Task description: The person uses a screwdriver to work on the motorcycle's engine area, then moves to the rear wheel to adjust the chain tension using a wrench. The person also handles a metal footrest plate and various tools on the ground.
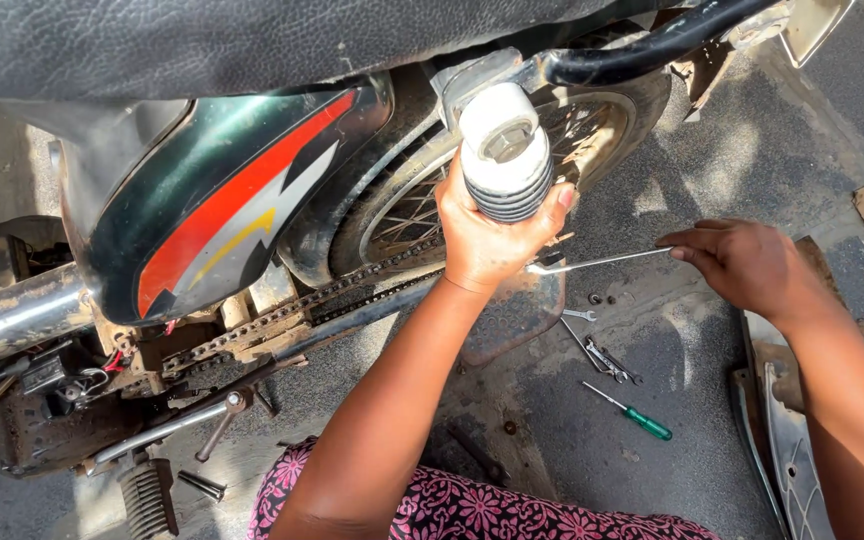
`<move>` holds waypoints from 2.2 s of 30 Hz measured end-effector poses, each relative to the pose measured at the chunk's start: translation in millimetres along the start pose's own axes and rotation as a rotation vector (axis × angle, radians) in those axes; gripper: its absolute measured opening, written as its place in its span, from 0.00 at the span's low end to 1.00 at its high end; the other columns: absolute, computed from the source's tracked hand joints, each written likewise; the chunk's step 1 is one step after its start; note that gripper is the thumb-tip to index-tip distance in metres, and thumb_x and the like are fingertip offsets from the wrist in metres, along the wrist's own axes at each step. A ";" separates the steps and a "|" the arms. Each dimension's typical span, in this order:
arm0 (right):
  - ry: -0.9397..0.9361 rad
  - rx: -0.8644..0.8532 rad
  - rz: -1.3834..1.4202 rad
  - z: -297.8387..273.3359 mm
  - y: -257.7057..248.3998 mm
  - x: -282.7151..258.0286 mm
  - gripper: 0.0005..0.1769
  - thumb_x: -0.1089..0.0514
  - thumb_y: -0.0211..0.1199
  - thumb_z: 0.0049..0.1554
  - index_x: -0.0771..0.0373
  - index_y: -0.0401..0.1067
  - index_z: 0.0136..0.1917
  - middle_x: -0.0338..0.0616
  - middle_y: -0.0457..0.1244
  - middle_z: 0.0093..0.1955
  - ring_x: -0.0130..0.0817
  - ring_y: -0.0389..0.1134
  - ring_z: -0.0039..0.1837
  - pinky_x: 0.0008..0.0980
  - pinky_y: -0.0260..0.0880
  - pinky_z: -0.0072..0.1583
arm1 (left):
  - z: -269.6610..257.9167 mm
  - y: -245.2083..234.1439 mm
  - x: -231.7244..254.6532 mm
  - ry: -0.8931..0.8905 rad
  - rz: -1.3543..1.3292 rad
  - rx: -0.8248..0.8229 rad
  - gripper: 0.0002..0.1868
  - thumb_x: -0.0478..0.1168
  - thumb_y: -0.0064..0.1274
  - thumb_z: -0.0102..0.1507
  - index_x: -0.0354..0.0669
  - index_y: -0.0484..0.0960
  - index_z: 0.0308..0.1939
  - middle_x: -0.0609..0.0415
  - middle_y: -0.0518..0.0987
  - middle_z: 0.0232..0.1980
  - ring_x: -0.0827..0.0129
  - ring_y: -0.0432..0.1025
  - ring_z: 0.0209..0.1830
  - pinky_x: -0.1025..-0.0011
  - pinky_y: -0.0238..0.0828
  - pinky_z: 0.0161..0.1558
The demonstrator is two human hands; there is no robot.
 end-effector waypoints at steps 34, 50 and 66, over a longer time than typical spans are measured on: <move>-0.550 0.031 -0.547 26.2 -89.1 -195.8 0.10 0.64 0.63 0.44 0.60 0.79 0.41 0.45 0.70 0.44 0.38 0.72 0.50 0.34 0.76 0.43 | 1.5 -1.6 1.8 0.005 0.058 0.044 0.31 0.43 0.73 0.51 0.38 0.78 0.54 0.54 0.85 0.48 0.73 0.81 0.46 0.71 0.81 0.52; 0.200 -0.129 0.056 10.1 -48.6 -25.3 0.14 0.52 0.64 0.58 0.45 0.81 0.58 0.40 0.73 0.49 0.38 0.75 0.48 0.39 0.73 0.51 | 2.8 -5.5 0.0 0.016 0.044 -0.030 0.30 0.45 0.73 0.54 0.39 0.78 0.56 0.53 0.86 0.48 0.71 0.84 0.46 0.71 0.83 0.53; 0.341 -0.195 0.577 27.3 5.8 25.6 0.14 0.57 0.66 0.59 0.56 0.83 0.58 0.45 0.74 0.43 0.31 0.71 0.49 0.38 0.70 0.52 | 1.8 -5.7 -4.0 0.043 0.031 -0.041 0.29 0.44 0.72 0.56 0.38 0.78 0.56 0.52 0.86 0.45 0.72 0.84 0.45 0.73 0.83 0.52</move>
Point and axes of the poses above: each hand's wrist, its own z-axis towards the middle knuckle, its own y-axis out of the palm, x = y × z, the point moved 1 cm from there along z, towards the middle knuckle
